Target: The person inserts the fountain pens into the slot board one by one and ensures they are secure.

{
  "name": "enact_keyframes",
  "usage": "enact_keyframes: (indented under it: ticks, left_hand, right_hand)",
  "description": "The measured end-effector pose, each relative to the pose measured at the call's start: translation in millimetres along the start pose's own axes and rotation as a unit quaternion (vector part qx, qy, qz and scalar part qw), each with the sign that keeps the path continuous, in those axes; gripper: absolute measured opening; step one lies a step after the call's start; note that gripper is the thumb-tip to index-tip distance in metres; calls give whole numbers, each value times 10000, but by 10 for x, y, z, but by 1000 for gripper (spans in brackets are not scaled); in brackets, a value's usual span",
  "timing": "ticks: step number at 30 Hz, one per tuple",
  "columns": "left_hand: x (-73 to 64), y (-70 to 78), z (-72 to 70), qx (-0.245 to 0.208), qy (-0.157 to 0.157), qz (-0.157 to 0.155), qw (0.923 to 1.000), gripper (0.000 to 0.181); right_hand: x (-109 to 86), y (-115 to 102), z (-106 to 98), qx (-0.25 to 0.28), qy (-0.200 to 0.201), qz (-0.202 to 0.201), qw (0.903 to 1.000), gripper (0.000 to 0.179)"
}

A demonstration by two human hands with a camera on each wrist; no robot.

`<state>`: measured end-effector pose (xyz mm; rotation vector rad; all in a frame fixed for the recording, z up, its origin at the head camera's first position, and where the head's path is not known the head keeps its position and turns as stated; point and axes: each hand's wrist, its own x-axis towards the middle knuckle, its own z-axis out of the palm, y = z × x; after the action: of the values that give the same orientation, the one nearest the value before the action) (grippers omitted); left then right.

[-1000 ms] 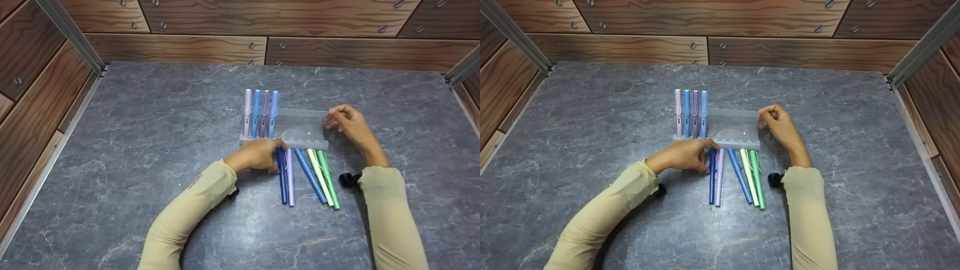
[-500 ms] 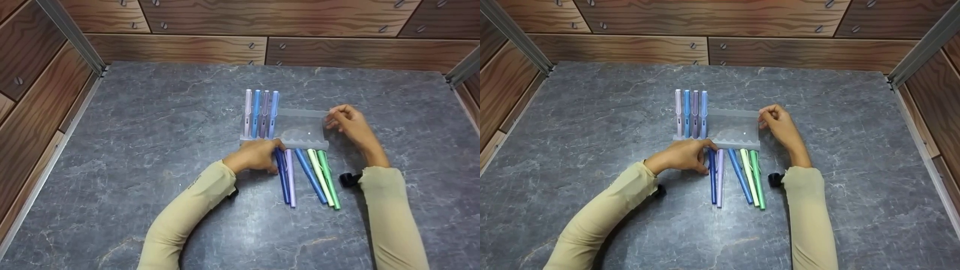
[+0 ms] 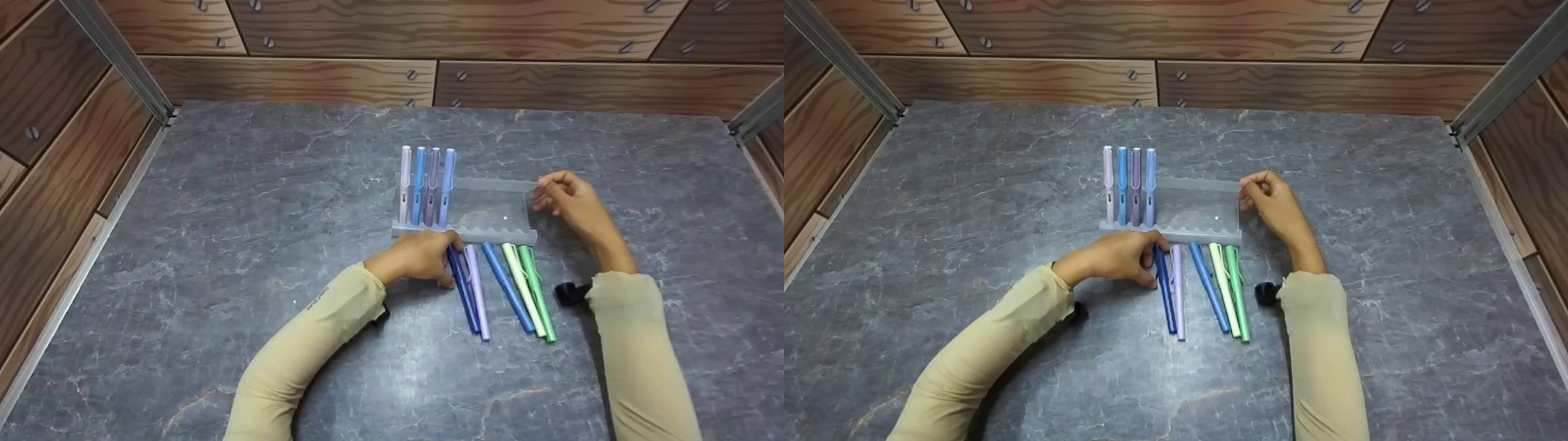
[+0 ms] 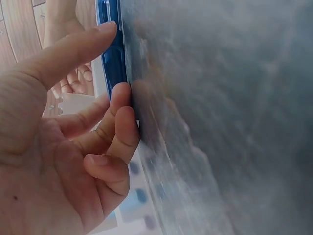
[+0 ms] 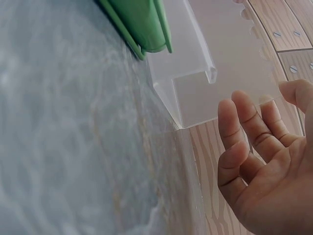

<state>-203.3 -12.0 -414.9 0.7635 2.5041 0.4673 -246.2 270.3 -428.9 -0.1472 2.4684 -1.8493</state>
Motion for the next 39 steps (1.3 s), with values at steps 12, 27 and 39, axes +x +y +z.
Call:
enact_keyframes:
  ticks: [12, 27, 39]
  left_hand:
    - [-31, -36, -22, -226, 105, -14, 9997, 63]
    - [-48, 11, 14, 53, 201, 29, 9998, 63]
    - [-89, -16, 27, -49, 234, -198, 9995, 72]
  right_hand:
    - [4, -35, -2, -164, 3, -9, 9999, 7]
    - [9, -25, -8, -60, 2, 82, 9999, 7]
    - [-13, -21, 0, -78, -28, 10, 10000, 8]
